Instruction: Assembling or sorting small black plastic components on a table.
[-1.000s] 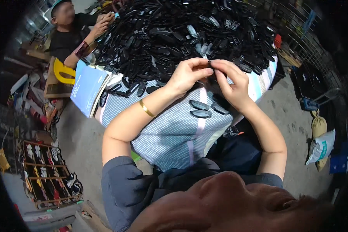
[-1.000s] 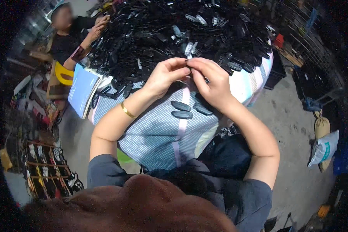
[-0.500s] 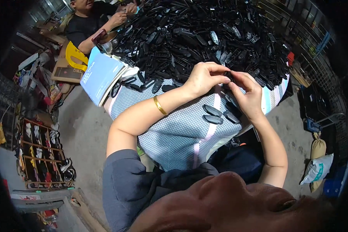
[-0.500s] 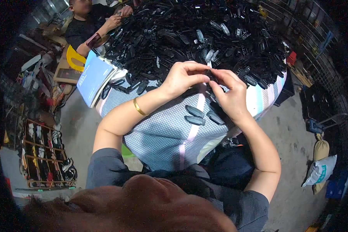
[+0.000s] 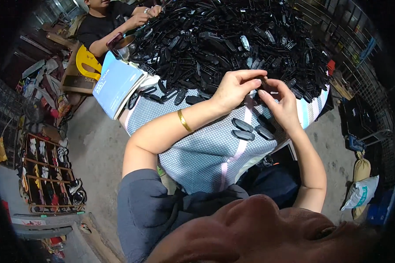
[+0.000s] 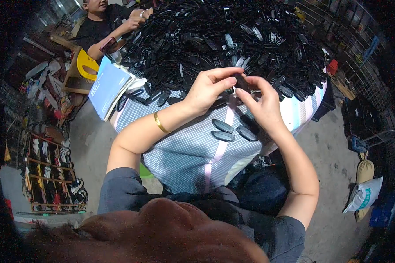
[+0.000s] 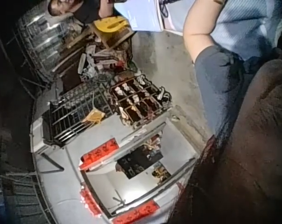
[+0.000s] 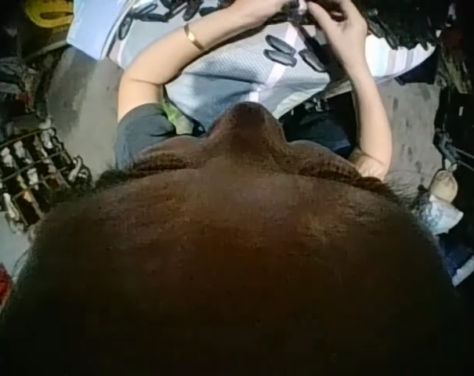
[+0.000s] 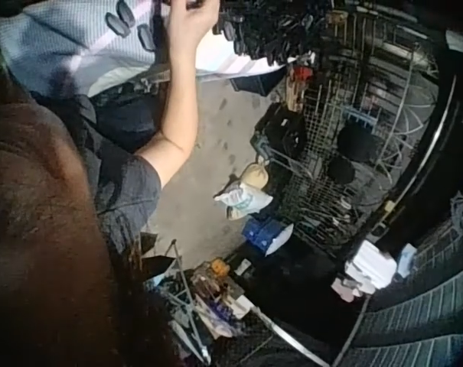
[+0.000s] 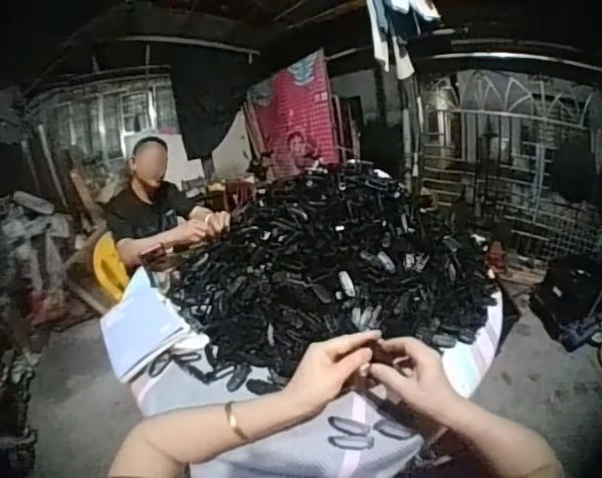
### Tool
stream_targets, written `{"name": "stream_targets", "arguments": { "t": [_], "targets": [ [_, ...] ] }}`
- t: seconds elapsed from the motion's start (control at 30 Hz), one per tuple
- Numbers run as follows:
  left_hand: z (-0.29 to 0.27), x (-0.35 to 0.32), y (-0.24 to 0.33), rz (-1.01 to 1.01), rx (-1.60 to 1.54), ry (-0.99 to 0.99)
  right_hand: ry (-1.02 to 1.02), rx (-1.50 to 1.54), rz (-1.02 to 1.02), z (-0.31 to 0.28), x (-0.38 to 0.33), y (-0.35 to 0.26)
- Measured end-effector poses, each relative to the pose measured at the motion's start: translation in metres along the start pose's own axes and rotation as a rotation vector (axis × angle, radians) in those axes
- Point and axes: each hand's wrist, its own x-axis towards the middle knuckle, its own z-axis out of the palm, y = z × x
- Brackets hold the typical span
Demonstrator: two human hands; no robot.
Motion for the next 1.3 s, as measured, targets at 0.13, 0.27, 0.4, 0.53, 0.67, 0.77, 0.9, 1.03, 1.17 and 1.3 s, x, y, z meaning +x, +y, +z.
{"name": "stream_targets", "arguments": {
  "t": [0.13, 0.27, 0.4, 0.53, 0.67, 0.77, 0.9, 1.03, 1.17, 1.3],
  "targets": [
    [0.000, 0.000, 0.005, -0.034, -0.047, -0.052, -0.187, -0.025, 0.053, -0.004, -0.004, -0.005],
    [-0.003, 0.001, 0.006, -0.073, -0.117, -0.170, -0.066, -0.177, -0.219, -0.006, -0.007, -0.008],
    [0.000, -0.001, 0.010, -0.036, -0.020, -0.129, -0.068, -0.197, -0.211, -0.003, -0.007, -0.008],
    [-0.003, 0.004, 0.003, -0.145, -0.141, -0.087, -0.204, -0.126, -0.110, -0.009, 0.003, -0.009],
    [0.002, 0.004, 0.006, -0.094, -0.061, -0.149, -0.203, -0.039, 0.012, -0.014, 0.003, -0.001],
    [0.004, 0.001, 0.008, -0.033, 0.041, -0.135, -0.162, 0.048, 0.031, -0.011, 0.001, 0.001],
    [-0.001, 0.001, -0.004, 0.134, 0.302, -0.152, -0.086, 0.030, -0.051, -0.005, -0.004, 0.010],
    [0.002, 0.000, -0.005, 0.280, 0.357, -0.158, -0.063, 0.016, -0.102, -0.003, -0.003, 0.013],
    [0.001, -0.001, -0.003, 0.377, 0.437, -0.182, -0.053, 0.082, -0.092, 0.001, -0.004, 0.012],
    [0.001, 0.000, -0.001, 0.457, 0.477, -0.202, -0.073, 0.026, -0.153, -0.001, -0.003, 0.012]
  ]
}}
